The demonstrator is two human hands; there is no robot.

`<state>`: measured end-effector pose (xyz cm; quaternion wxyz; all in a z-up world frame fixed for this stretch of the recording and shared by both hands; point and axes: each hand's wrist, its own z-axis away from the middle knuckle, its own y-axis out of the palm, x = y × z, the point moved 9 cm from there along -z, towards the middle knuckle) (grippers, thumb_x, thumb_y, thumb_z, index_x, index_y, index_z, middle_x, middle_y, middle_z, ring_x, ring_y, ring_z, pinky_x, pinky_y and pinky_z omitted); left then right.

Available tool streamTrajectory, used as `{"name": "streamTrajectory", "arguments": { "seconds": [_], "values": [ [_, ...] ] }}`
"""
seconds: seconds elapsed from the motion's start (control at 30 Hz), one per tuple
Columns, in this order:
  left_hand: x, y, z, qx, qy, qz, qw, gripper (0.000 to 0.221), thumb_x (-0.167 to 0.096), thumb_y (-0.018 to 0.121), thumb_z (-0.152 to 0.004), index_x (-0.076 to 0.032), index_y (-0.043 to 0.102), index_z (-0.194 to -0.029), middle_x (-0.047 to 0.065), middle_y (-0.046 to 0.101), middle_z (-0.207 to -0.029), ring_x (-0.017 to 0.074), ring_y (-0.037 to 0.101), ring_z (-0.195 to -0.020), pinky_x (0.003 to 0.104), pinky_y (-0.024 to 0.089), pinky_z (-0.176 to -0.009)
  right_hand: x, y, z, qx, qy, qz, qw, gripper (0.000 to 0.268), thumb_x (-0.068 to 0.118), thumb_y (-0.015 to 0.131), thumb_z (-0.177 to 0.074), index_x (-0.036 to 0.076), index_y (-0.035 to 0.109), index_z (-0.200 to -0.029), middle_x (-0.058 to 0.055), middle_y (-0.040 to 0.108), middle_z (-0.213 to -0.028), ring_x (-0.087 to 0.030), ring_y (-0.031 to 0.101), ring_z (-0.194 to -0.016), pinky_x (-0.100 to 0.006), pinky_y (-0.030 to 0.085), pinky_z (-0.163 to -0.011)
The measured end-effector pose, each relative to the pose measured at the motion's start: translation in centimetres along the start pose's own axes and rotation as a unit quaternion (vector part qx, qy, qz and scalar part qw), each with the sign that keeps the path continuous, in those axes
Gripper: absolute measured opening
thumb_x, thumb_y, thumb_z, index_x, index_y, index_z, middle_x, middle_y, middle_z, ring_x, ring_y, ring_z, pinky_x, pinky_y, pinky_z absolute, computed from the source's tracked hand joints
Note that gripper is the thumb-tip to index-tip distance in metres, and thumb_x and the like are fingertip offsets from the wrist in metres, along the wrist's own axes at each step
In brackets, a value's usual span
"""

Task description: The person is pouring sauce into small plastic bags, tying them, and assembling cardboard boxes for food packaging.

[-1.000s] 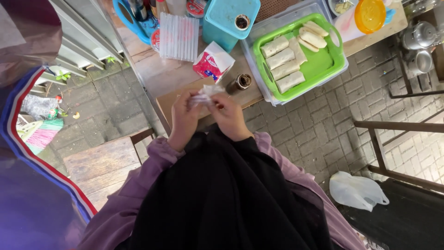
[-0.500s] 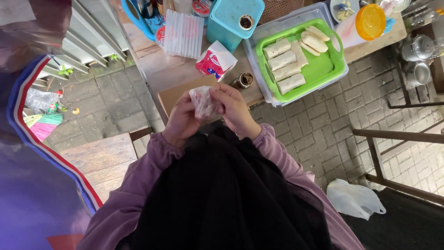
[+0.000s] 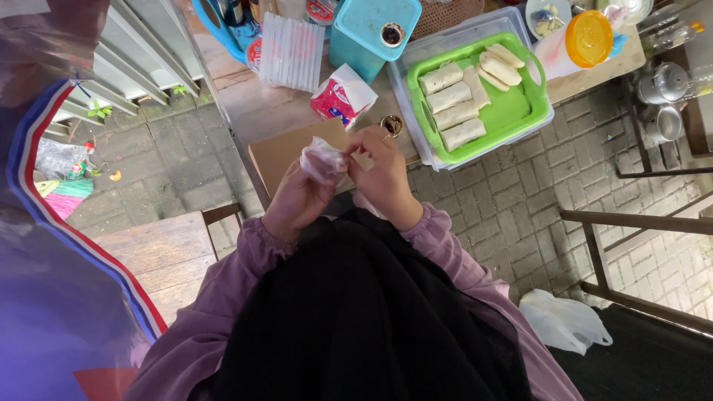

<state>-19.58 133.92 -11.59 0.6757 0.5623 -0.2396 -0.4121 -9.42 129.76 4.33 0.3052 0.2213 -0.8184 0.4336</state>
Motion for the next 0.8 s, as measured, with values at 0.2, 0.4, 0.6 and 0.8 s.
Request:
{"name": "streamTrajectory", "arguments": {
  "seconds": [0.2, 0.4, 0.6, 0.8],
  "values": [
    [1.4, -1.1, -0.3, -0.059, -0.053, 0.056, 0.995, 0.033, -0.028, 0.058, -0.104, 0.003, 0.063, -0.112, 0.029, 0.072, -0.114, 0.0378, 0.075, -0.099, 0.041, 0.069, -0.074, -2.9, 1.5, 0.7, 0.032, 0.166, -0.078, 0.983, 0.018, 0.005, 0.081, -0.077, 0.013, 0.068, -0.087, -0.001, 0.064, -0.075, -0.016, 0.06, -0.072, -0.027, 0.05, -0.067],
    [0.5, 2.9, 1.1, -0.023, -0.018, -0.027, 0.999, 0.03, -0.025, 0.057, -0.104, 0.004, 0.065, -0.106, 0.024, 0.071, -0.098, 0.0354, 0.074, -0.086, 0.037, 0.066, -0.066, -7.2, 4.9, 3.2, 0.091, 0.153, -0.095, 0.979, 0.008, 0.008, 0.074, -0.084, 0.006, 0.068, -0.09, -0.012, 0.062, -0.077, -0.03, 0.058, -0.07, -0.039, 0.048, -0.064],
    [-4.0, 8.7, 2.9, 0.023, 0.194, -0.302, 0.933, 0.007, 0.0, 0.071, -0.093, 0.004, 0.066, -0.089, 0.02, 0.062, -0.056, 0.0252, 0.065, -0.044, 0.03, 0.054, -0.041, 1.6, -3.7, 0.1, -0.032, 0.106, -0.148, 0.983, 0.024, 0.021, 0.055, -0.104, 0.007, 0.073, -0.11, -0.009, 0.068, -0.102, -0.02, 0.063, -0.094, -0.032, 0.053, -0.085],
    [-3.8, 10.4, 2.7, 0.002, 0.171, -0.34, 0.925, 0.03, -0.016, 0.089, -0.077, 0.001, 0.066, -0.088, 0.018, 0.069, -0.062, 0.0218, 0.072, -0.051, 0.033, 0.061, -0.046, 5.4, -2.8, 0.4, 0.033, -0.084, -0.034, 0.995, 0.051, 0.05, 0.04, -0.109, 0.012, 0.075, -0.114, -0.014, 0.059, -0.14, -0.042, 0.046, -0.137, -0.052, 0.035, -0.117]
  ]
}}
